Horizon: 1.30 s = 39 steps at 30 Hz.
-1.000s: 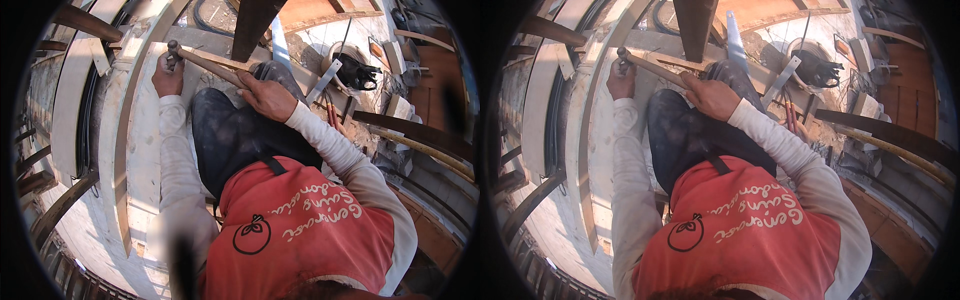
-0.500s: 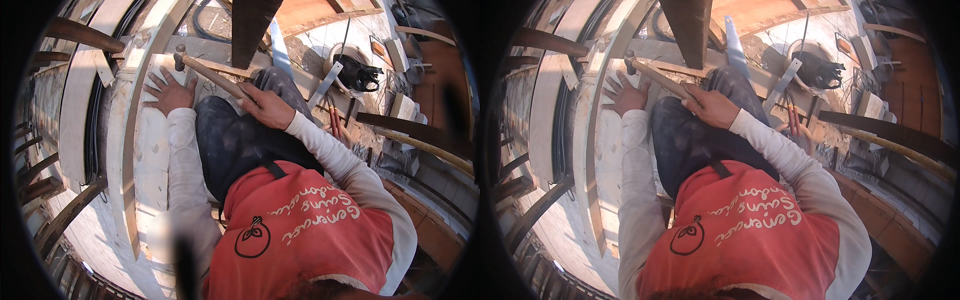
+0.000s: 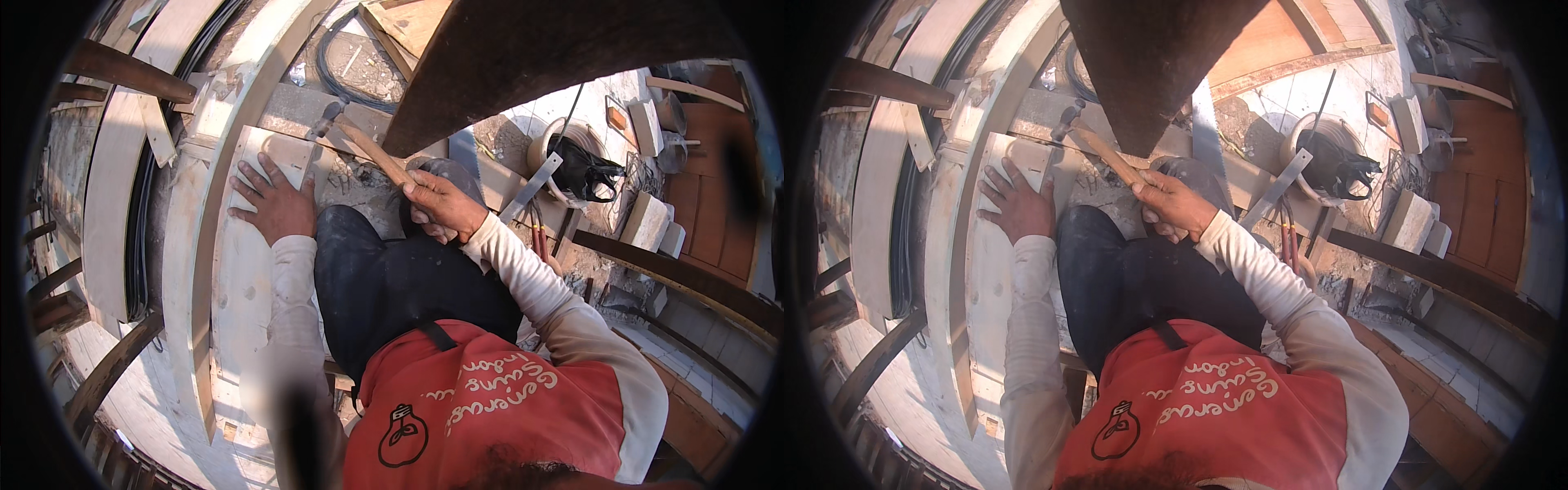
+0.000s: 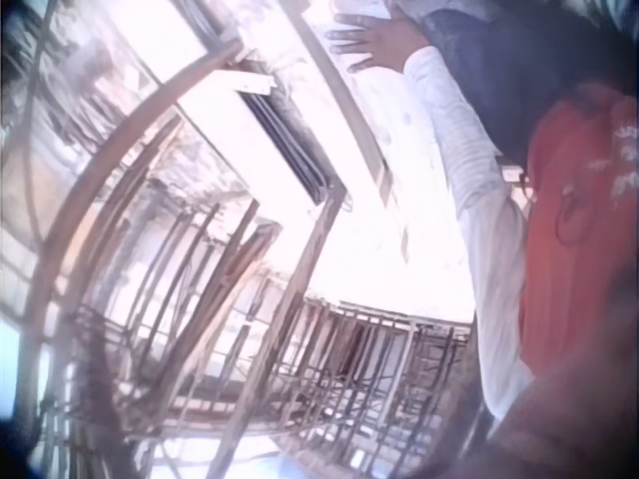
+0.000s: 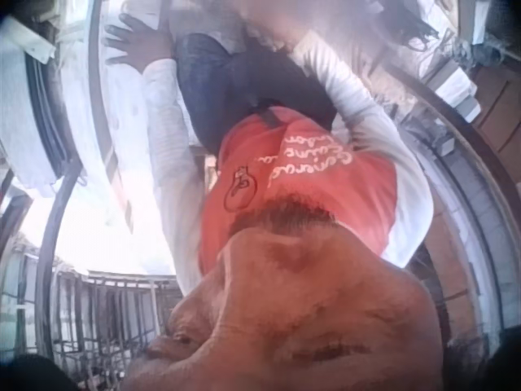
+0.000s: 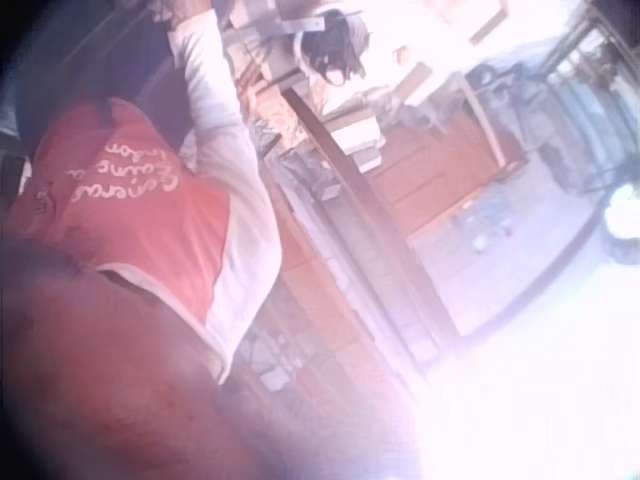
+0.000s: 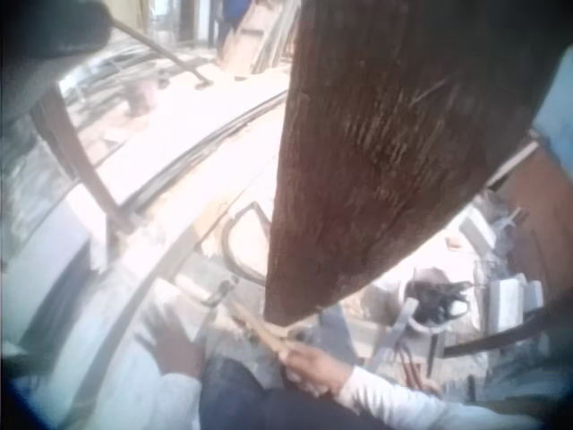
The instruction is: The person prepares wooden boards by using a saw to cut a notch, hammering nails into the boards, and using pliers to pull out or adjust nails.
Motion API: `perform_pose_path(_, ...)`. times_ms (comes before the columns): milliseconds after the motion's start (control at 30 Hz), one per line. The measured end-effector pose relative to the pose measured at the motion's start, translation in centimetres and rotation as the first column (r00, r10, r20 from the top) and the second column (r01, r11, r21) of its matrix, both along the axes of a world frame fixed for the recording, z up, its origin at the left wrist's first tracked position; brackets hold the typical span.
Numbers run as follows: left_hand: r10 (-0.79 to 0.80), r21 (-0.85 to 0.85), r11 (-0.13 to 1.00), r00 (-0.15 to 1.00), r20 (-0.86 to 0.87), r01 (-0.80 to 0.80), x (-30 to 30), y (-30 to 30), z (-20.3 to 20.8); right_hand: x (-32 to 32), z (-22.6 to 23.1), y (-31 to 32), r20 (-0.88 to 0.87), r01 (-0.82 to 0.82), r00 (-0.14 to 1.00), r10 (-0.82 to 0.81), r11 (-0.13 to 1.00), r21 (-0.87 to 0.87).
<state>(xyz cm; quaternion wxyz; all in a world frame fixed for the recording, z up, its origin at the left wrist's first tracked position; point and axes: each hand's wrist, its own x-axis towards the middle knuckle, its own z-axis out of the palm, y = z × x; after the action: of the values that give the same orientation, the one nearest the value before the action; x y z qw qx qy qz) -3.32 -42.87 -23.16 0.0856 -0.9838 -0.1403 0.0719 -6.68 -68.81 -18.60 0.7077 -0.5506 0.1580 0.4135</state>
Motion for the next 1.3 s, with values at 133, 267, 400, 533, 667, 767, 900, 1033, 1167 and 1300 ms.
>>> perform_pose_path(133, -0.002, -0.067, 0.998, 1.000, -0.026, 0.000, 0.4, 0.0, 0.4, 1.6, -1.1, -1.7, -0.021, -0.082, 0.996, 0.083, 0.996, 0.018)
perform_pose_path(267, -0.010, -0.111, 0.994, 0.998, -0.054, 0.004, -2.3, 0.6, 0.5, -0.4, 0.0, -1.4, -0.121, -0.063, 0.990, 0.068, 0.997, 0.048)
perform_pose_path(400, -0.005, -0.134, 0.991, 1.000, -0.023, 0.002, -0.3, 0.2, 0.1, 2.6, -0.5, -2.2, -0.105, -0.122, 0.987, 0.122, 0.992, 0.005)
perform_pose_path(533, -0.007, -0.121, 0.993, 1.000, 0.009, 0.008, -0.3, 0.4, -0.4, 3.0, 0.5, -1.3, -0.121, -0.139, 0.983, 0.136, 0.990, -0.014)
perform_pose_path(667, -0.007, -0.108, 0.994, 1.000, -0.014, 0.005, 0.0, 0.6, 0.0, 3.9, 1.0, -1.8, -0.160, -0.186, 0.970, 0.181, 0.982, -0.020)
perform_pose_path(767, 0.027, -0.114, 0.993, 1.000, 0.006, -0.026, 0.3, 0.3, -0.4, 3.3, 0.5, -1.0, -0.170, -0.147, 0.973, 0.155, 0.987, 0.059)
perform_pose_path(900, 0.065, -0.137, 0.989, 0.997, 0.052, -0.057, 0.5, 0.3, -0.6, 3.0, 0.4, 0.0, -0.188, -0.065, 0.980, 0.064, 0.998, -0.003)
perform_pose_path(1033, 0.010, -0.118, 0.993, 0.999, 0.040, -0.005, 0.4, 0.4, -0.2, 3.8, 2.1, 0.1, -0.178, -0.273, 0.945, 0.273, 0.962, 0.024)
perform_pose_path(1167, -0.058, -0.106, 0.992, 0.996, 0.070, 0.065, 0.2, 0.7, -0.6, 3.9, 1.7, 0.2, -0.219, -0.193, 0.958, 0.184, 0.981, -0.018)
perform_pose_path(1300, -0.077, -0.091, 0.992, 0.994, 0.078, 0.084, 0.3, 0.5, -0.7, 4.6, 1.8, 0.4, -0.199, -0.207, 0.960, 0.200, 0.978, -0.018)
